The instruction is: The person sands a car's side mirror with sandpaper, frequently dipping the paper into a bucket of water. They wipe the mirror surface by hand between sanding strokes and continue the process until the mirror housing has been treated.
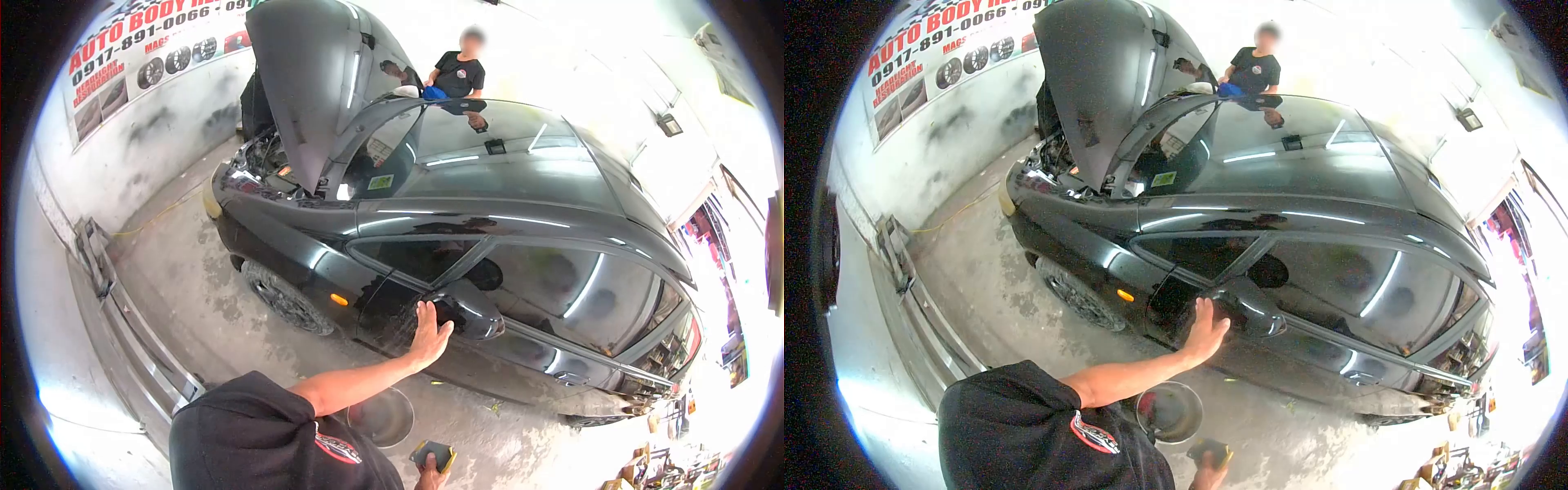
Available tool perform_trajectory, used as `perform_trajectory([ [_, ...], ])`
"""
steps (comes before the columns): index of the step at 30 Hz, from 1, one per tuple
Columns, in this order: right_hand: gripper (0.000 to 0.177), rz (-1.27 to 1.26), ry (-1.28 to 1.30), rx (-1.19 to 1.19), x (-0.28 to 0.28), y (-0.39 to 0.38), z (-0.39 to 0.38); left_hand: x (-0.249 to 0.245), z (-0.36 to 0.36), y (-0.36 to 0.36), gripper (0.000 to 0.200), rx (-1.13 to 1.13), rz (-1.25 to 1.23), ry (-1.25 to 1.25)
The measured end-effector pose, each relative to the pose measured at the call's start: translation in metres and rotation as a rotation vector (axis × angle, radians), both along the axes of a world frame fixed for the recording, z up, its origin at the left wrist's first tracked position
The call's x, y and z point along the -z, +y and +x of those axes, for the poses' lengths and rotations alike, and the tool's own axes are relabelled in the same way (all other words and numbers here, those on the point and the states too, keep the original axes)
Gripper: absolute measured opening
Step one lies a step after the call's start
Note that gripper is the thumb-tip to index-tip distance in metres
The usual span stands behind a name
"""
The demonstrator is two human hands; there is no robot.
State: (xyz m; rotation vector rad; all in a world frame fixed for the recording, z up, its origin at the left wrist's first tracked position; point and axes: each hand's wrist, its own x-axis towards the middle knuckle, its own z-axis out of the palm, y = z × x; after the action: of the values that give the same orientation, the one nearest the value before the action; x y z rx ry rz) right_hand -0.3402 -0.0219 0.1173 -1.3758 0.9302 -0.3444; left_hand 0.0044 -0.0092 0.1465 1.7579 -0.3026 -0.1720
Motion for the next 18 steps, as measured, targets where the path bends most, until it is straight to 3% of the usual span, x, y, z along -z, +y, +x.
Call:
perform_trajectory([
  [7,0.072,0.009,-0.04,-0.002,0.002,-0.002,-0.001,0.006,-0.013,-0.017,0.094,-0.013,-0.017,-0.048],
  [13,0.041,0.009,-0.172,-0.024,-0.007,-0.007,0.007,0.026,-0.036,-0.038,0.086,0.027,-0.023,-0.156],
  [18,0.028,0.066,-0.247,-0.004,-0.006,-0.011,0.009,0.032,-0.047,-0.043,0.084,0.074,0.001,-0.231],
])
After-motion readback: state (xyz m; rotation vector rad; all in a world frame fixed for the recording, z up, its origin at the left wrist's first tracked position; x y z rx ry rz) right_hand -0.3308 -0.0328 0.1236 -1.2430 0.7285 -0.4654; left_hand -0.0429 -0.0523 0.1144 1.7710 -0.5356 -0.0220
